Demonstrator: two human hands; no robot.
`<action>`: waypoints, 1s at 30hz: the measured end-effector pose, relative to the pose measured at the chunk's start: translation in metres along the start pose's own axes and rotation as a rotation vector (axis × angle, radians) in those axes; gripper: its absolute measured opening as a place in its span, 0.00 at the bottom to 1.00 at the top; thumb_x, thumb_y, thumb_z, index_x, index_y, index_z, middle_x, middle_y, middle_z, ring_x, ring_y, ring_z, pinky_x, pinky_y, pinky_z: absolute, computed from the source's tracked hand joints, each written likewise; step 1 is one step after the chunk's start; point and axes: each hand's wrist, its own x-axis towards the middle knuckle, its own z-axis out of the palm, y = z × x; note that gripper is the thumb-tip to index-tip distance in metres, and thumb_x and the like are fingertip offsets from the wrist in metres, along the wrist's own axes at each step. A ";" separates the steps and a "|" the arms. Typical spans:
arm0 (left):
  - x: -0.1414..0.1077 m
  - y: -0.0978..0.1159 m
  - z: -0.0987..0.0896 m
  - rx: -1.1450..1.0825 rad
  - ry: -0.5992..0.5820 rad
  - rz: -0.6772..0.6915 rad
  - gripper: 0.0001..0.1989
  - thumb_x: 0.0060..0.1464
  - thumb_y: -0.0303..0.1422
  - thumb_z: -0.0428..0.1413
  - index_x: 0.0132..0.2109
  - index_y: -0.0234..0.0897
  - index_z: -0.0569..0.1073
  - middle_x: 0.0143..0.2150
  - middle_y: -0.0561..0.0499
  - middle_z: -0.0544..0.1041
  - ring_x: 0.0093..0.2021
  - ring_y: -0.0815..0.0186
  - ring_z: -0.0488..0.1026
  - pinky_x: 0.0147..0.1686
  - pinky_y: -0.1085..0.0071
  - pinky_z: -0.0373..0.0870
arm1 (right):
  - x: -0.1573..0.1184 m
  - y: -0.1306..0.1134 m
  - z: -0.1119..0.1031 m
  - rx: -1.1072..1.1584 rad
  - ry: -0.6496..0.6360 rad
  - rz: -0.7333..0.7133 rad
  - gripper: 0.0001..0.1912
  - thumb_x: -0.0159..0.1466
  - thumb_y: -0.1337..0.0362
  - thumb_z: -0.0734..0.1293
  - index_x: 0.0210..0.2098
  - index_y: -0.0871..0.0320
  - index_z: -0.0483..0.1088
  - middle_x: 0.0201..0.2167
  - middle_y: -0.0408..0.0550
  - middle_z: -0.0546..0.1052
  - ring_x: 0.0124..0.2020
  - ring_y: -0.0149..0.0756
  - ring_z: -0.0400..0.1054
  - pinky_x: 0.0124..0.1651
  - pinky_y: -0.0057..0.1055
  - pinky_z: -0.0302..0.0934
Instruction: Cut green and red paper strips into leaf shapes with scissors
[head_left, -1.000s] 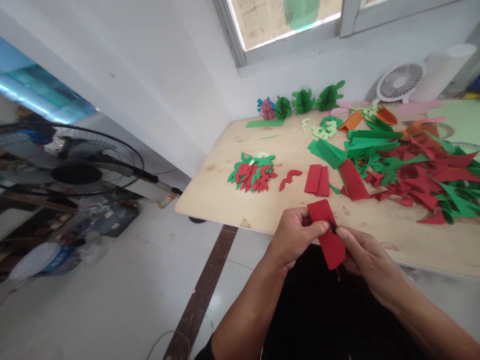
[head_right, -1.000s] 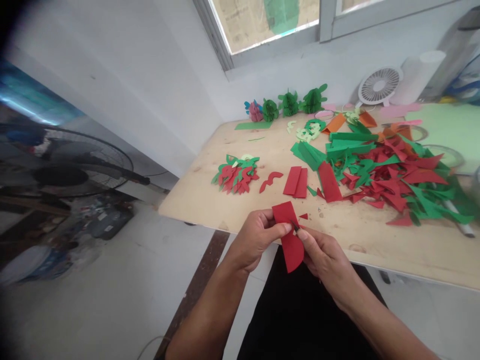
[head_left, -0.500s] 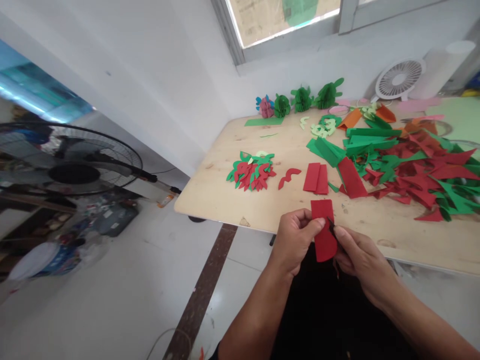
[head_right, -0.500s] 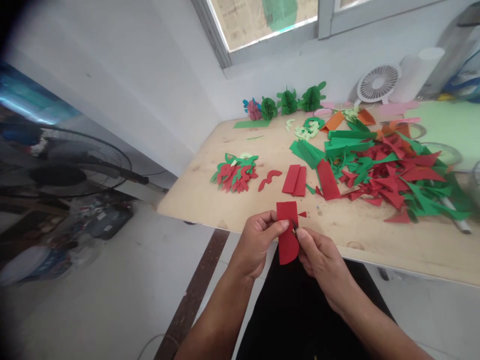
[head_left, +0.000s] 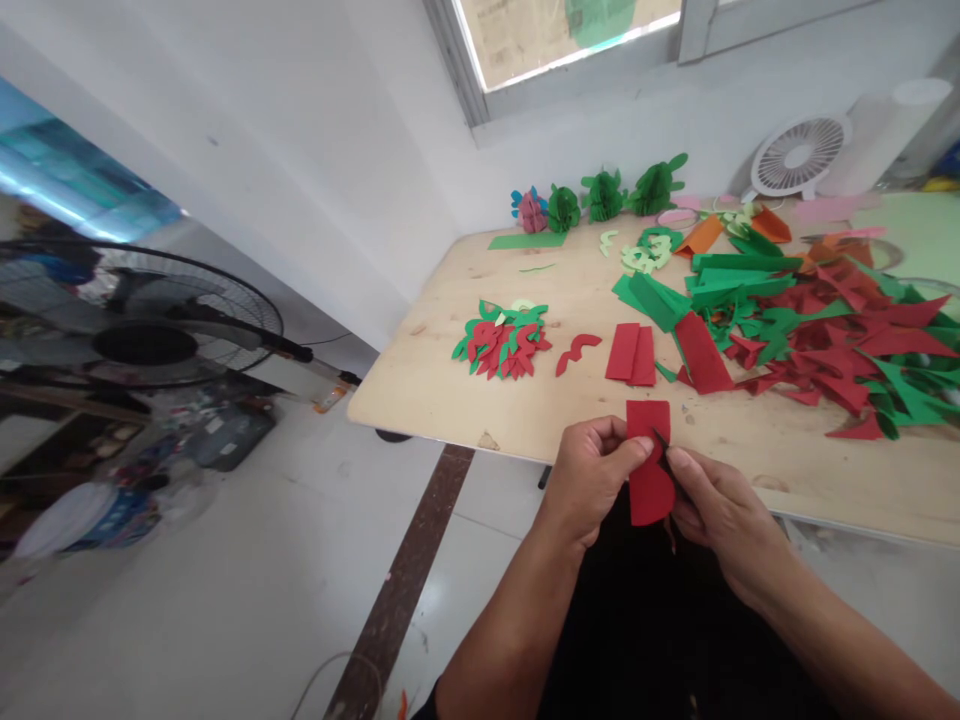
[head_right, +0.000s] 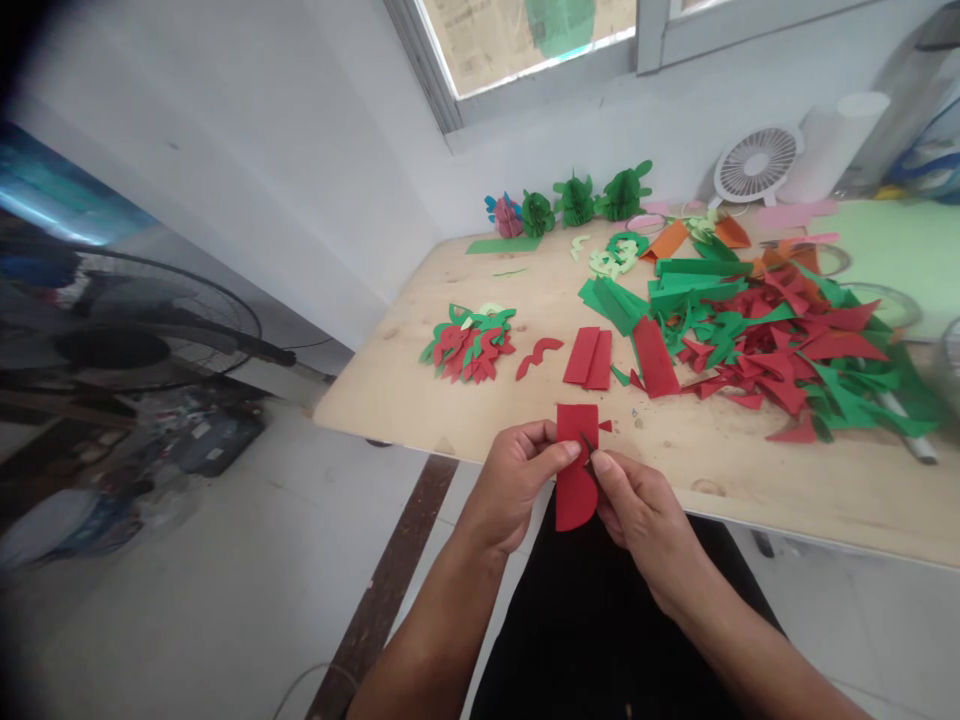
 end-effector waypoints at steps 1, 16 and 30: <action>0.000 0.000 0.000 0.000 0.002 0.000 0.07 0.44 0.33 0.61 0.27 0.32 0.73 0.25 0.51 0.74 0.27 0.71 0.68 0.34 0.71 0.65 | 0.000 0.000 0.000 -0.005 0.003 0.005 0.22 0.60 0.45 0.61 0.23 0.56 0.55 0.17 0.34 0.48 0.17 0.24 0.40 0.18 0.23 0.36; 0.001 0.000 0.003 0.009 0.040 0.001 0.07 0.44 0.32 0.61 0.26 0.33 0.72 0.23 0.52 0.74 0.25 0.72 0.68 0.30 0.73 0.65 | 0.001 -0.002 -0.002 -0.027 -0.015 -0.018 0.23 0.61 0.45 0.60 0.22 0.56 0.54 0.16 0.33 0.49 0.16 0.23 0.38 0.18 0.23 0.34; 0.000 -0.005 0.005 0.004 0.069 -0.017 0.07 0.44 0.32 0.60 0.27 0.32 0.72 0.24 0.52 0.74 0.25 0.72 0.68 0.30 0.74 0.64 | 0.004 0.001 -0.002 0.019 0.007 -0.023 0.23 0.59 0.44 0.63 0.23 0.56 0.56 0.17 0.32 0.47 0.16 0.22 0.38 0.17 0.22 0.34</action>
